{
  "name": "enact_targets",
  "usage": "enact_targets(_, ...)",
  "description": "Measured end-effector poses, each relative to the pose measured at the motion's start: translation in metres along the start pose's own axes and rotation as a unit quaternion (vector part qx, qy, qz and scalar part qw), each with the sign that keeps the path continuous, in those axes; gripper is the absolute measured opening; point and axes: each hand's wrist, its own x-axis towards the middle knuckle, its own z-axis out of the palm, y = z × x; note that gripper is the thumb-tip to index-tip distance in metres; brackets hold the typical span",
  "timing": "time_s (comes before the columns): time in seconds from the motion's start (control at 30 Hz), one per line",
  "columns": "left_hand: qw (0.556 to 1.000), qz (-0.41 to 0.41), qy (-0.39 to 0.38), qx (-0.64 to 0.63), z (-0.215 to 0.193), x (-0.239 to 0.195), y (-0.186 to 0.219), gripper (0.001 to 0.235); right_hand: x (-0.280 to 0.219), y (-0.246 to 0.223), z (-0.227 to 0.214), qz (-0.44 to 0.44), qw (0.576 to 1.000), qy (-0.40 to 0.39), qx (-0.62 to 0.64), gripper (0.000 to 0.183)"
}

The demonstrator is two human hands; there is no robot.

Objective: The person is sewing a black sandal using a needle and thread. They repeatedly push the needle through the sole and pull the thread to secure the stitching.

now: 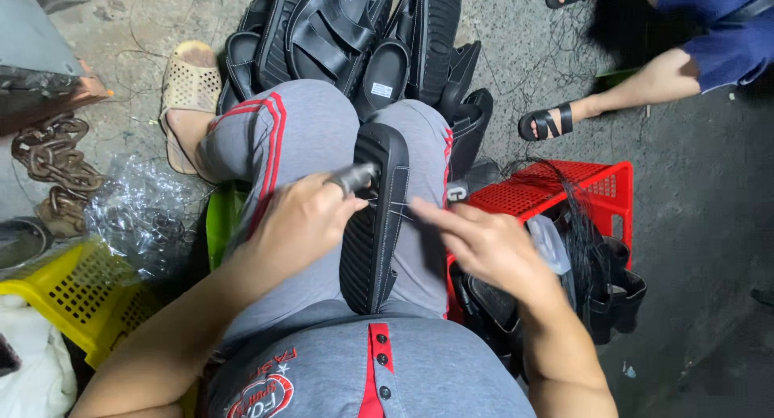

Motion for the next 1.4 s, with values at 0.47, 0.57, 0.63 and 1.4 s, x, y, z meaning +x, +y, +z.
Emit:
enact_targets(0.47, 0.973, 0.109, 0.067, 0.193, -0.018, 0.005, 0.018, 0.045, -0.025, 0.001, 0.031, 0.159, 0.972, -0.028, 0.172, 0.027)
enact_targets(0.57, 0.976, 0.112, 0.077, 0.168, -0.002, -0.003, 0.005, 0.046, -0.022, -0.001, 0.04, 0.167, 0.973, -0.058, 0.15, 0.028)
enact_targets(0.63, 0.974, 0.11, 0.076, 0.184, -0.002, -0.003, 0.005, 0.045, -0.022, -0.004, 0.044, 0.165, 0.973, -0.055, 0.153, 0.027)
enact_targets(1.4, 0.966, 0.007, -0.003, 0.26, -0.022, -0.033, -0.006, 0.042, -0.019, -0.011, 0.056, 0.2, 0.955, -0.03, 0.219, 0.021)
